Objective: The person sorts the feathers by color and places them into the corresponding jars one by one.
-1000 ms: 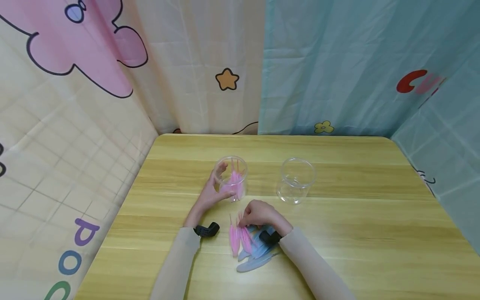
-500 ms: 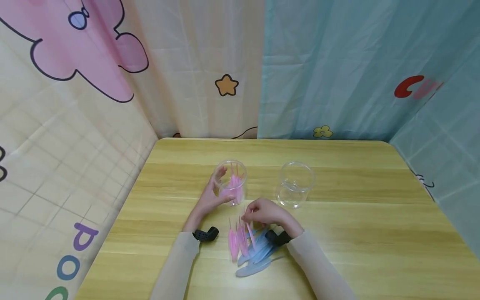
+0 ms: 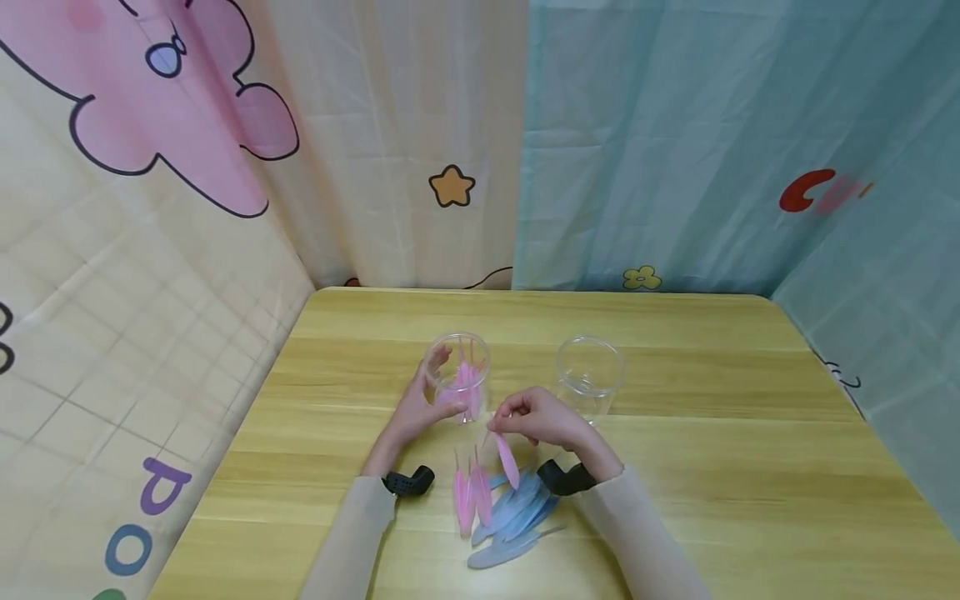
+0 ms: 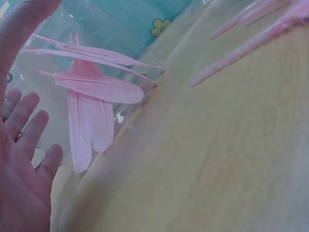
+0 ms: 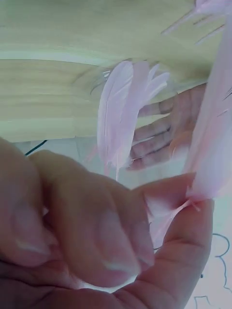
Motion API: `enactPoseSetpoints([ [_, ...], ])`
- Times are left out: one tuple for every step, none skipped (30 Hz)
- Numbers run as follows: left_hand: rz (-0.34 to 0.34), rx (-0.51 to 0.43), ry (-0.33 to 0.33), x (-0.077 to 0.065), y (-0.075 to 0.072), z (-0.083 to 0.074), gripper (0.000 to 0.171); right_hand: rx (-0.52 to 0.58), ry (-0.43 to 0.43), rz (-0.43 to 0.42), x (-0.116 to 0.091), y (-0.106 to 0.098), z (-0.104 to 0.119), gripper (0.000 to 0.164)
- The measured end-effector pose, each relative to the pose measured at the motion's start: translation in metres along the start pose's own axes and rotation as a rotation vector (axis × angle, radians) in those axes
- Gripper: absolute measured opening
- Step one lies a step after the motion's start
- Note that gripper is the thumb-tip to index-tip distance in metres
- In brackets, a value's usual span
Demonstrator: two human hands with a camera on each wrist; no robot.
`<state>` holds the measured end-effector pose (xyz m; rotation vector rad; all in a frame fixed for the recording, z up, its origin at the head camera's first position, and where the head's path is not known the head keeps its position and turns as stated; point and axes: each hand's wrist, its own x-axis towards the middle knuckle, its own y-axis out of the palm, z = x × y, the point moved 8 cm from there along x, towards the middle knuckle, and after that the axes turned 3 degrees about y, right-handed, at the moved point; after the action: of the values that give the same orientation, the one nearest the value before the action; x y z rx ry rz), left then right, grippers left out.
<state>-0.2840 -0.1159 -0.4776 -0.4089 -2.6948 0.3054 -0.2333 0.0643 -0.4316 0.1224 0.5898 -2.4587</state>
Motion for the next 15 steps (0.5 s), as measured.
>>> enactPoseSetpoints([
  [0.002, -0.001, 0.0, 0.0, 0.0, -0.001, 0.099, -0.002, -0.006, 0.007, 0.0, 0.001, 0.0, 0.019],
  [0.005, -0.004, -0.002, -0.001, 0.001, -0.002, 0.099, -0.006, -0.011, 0.015, -0.001, 0.001, 0.0, 0.018],
  [0.008, -0.008, 0.0, -0.001, 0.001, -0.007, 0.098, -0.012, -0.015, 0.025, -0.001, 0.003, 0.0, 0.018],
  [0.012, -0.009, 0.004, -0.001, 0.001, -0.012, 0.098, -0.021, -0.018, 0.034, -0.001, 0.004, 0.0, 0.018],
  [0.015, -0.013, 0.006, -0.002, 0.002, -0.016, 0.097, -0.03, -0.018, 0.043, -0.002, 0.005, -0.001, 0.017],
  [0.018, -0.015, 0.006, -0.002, 0.002, -0.021, 0.097, -0.038, -0.017, 0.053, -0.002, 0.006, -0.002, 0.016],
  [0.021, -0.017, 0.01, -0.002, 0.002, -0.026, 0.096, -0.045, -0.018, 0.063, -0.002, 0.007, -0.002, 0.016],
  [0.023, -0.016, 0.009, -0.003, 0.003, -0.03, 0.096, -0.052, -0.01, 0.068, -0.002, 0.008, -0.003, 0.016],
  [0.025, -0.013, 0.01, -0.002, 0.003, -0.034, 0.095, -0.061, -0.006, 0.075, -0.002, 0.009, -0.003, 0.016],
  [0.026, -0.009, 0.007, -0.003, 0.003, -0.036, 0.095, -0.069, -0.002, 0.081, -0.002, 0.01, -0.004, 0.015],
  [0.026, -0.009, 0.002, -0.003, 0.003, -0.036, 0.095, -0.074, -0.001, 0.087, -0.003, 0.012, -0.004, 0.014],
  [0.026, -0.007, 0.0, -0.003, 0.003, -0.037, 0.095, -0.085, -0.001, 0.09, -0.003, 0.013, -0.005, 0.014],
  [0.025, -0.006, -0.001, -0.002, 0.002, -0.038, 0.095, -0.096, -0.002, 0.092, -0.003, 0.015, -0.006, 0.015],
  [0.024, -0.006, -0.001, -0.002, 0.002, -0.038, 0.095, -0.108, -0.001, 0.092, -0.003, 0.017, -0.007, 0.015],
  [0.023, -0.009, -0.001, -0.002, 0.002, -0.038, 0.095, -0.124, -0.003, 0.09, -0.003, 0.019, -0.008, 0.016],
])
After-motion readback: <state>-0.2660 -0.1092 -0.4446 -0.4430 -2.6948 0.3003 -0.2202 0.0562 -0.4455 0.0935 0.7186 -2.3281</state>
